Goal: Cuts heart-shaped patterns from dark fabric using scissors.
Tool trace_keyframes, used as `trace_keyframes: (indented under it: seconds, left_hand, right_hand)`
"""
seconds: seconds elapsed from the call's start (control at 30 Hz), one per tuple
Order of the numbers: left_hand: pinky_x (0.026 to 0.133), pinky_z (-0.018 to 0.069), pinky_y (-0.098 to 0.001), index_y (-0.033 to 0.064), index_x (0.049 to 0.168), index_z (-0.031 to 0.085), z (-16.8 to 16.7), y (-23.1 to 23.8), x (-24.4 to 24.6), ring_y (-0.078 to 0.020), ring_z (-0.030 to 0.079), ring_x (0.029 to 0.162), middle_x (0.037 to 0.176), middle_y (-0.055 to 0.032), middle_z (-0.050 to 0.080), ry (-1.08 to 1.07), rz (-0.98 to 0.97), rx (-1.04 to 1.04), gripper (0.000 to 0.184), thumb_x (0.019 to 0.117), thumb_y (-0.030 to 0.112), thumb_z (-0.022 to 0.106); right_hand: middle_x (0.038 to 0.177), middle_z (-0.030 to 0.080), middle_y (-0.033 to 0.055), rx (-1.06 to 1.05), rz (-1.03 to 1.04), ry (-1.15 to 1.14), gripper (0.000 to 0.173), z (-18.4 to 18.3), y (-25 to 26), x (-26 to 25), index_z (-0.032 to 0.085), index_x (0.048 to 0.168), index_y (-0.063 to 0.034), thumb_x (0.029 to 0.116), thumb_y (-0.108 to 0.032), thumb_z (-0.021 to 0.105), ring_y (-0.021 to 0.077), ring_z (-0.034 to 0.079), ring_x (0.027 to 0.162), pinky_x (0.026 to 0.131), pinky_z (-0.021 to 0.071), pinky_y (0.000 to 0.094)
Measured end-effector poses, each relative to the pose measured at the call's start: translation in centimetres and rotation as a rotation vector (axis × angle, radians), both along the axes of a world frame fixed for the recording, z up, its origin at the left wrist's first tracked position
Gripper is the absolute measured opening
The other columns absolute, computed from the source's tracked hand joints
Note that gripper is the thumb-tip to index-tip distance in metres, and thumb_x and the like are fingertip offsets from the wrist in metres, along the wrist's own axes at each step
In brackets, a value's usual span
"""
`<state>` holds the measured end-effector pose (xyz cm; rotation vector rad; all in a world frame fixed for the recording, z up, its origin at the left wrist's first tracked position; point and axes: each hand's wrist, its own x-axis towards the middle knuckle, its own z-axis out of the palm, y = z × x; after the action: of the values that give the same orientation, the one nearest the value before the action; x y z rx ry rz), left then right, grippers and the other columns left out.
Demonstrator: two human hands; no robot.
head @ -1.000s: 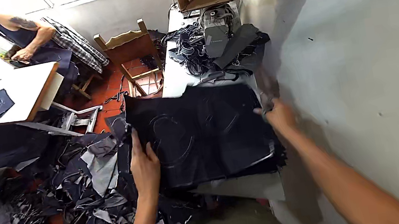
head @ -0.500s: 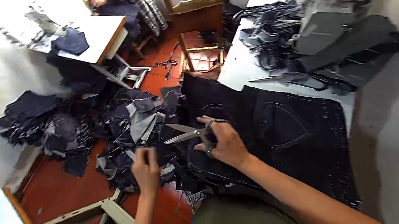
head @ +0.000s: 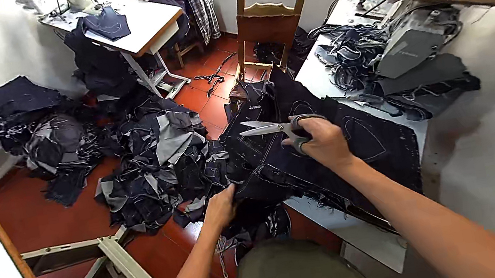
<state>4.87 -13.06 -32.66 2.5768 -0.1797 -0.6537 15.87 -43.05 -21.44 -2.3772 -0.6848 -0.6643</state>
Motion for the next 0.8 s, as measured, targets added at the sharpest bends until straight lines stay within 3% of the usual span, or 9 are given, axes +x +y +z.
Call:
trace_keyframes:
  seconds: [0.07,0.13,0.2,0.27,0.47,0.57,0.67,0.73,0.8]
  left_hand:
    - [0.091,0.0535,-0.0612,0.0045,0.132,0.056,3.3,1.0,-0.9,-0.0419,0.07,0.106,0.11,-0.0218,0.071,-0.014,-0.019,0.025,0.036,0.1047,0.028,0.053]
    - [0.089,0.0535,-0.0618,0.0082,0.135,0.055,6.0,1.8,-1.7,-0.0422,0.07,0.104,0.107,-0.0212,0.071,-0.007,-0.06,0.07,0.035,0.1017,0.02,0.052]
    - [0.091,0.0522,-0.062,0.0052,0.129,0.058,8.1,2.3,-2.0,-0.0422,0.068,0.107,0.11,-0.022,0.071,0.021,-0.1,0.105,0.032,0.0989,0.015,0.054]
    - [0.092,0.0517,-0.0603,0.0034,0.123,0.061,9.7,2.6,-2.0,-0.0409,0.068,0.109,0.11,-0.0217,0.07,0.04,-0.138,0.138,0.027,0.098,0.012,0.054]
    - [0.093,0.0522,-0.0593,0.0055,0.12,0.064,10.6,3.2,-1.7,-0.039,0.068,0.109,0.109,-0.0193,0.071,0.068,-0.091,0.165,0.033,0.1035,0.033,0.058]
    - [0.092,0.0514,-0.0596,0.0065,0.112,0.069,9.2,5.2,-2.4,-0.0363,0.067,0.11,0.113,-0.0169,0.07,-0.074,-0.053,0.073,0.043,0.1031,0.046,0.055]
    - [0.089,0.054,-0.0434,0.0072,0.095,0.076,8.4,7.8,-3.5,-0.0173,0.065,0.098,0.101,-0.0044,0.068,-0.283,0.08,-0.504,0.032,0.0956,0.035,0.061]
    - [0.083,0.0605,-0.0323,0.0115,0.095,0.074,12.5,8.0,-5.1,-0.0074,0.071,0.087,0.091,0.0016,0.075,-0.263,0.194,-1.003,0.022,0.0983,0.028,0.059]
    - [0.086,0.0596,-0.0249,0.0281,0.105,0.076,19.2,8.2,-7.1,0.001,0.07,0.094,0.1,0.0119,0.076,-0.294,0.144,-1.277,0.026,0.1014,0.045,0.057]
  right_hand:
    - [0.086,0.073,0.0136,0.079,0.01,0.008,0.037,4.0,-0.2,-3.1,0.072,0.093,0.001,0.0833,-0.033,0.082,0.0246,0.073,0.078,0.07,0.0614,0.042]
    - [0.068,0.065,-0.0036,0.074,0.063,0.557,0.043,7.1,-0.8,-7.6,0.069,0.083,-0.0114,0.0809,-0.053,0.079,0.0071,0.061,0.058,0.054,0.0531,0.0291]
    - [0.075,0.068,0.0023,-0.057,0.146,1.332,0.047,7.7,-1.6,-10.2,0.067,0.099,-0.0057,0.092,-0.053,0.068,0.015,0.068,0.066,0.068,0.0592,0.0376]
    - [0.078,0.067,0.0048,-0.176,0.154,1.653,0.056,5.5,-1.7,-11.2,0.062,0.105,-0.0037,0.0963,-0.059,0.061,0.0174,0.069,0.07,0.073,0.0587,0.0389]
    - [0.062,0.061,0.0002,0.056,-0.019,1.52,0.038,4.3,2.4,-12.8,0.063,0.09,-0.0058,0.0927,-0.041,0.076,0.0112,0.062,0.052,0.057,0.0567,0.028]
    - [0.076,0.067,0.0,0.016,-0.04,1.212,0.041,3.9,1.6,-14.5,0.069,0.094,-0.0097,0.0835,-0.047,0.083,0.0115,0.065,0.069,0.07,0.0556,0.0345]
    - [0.127,0.07,0.0003,0.087,0.028,1.107,0.083,1.8,0.2,-17.2,0.062,0.128,-0.0119,0.0688,-0.067,0.081,0.0147,0.064,0.12,0.105,0.0509,0.0411]
    - [0.134,0.067,0.0046,0.151,-0.024,1.068,0.106,-1.2,0.7,-18.8,0.057,0.135,-0.0074,0.0584,-0.075,0.082,0.0181,0.06,0.127,0.109,0.0484,0.0426]
    - [0.134,0.065,0.0114,0.22,-0.117,1.102,0.111,-4.2,2.2,-19.5,0.051,0.14,-0.0025,0.0568,-0.067,0.087,0.0232,0.06,0.126,0.108,0.0477,0.0445]
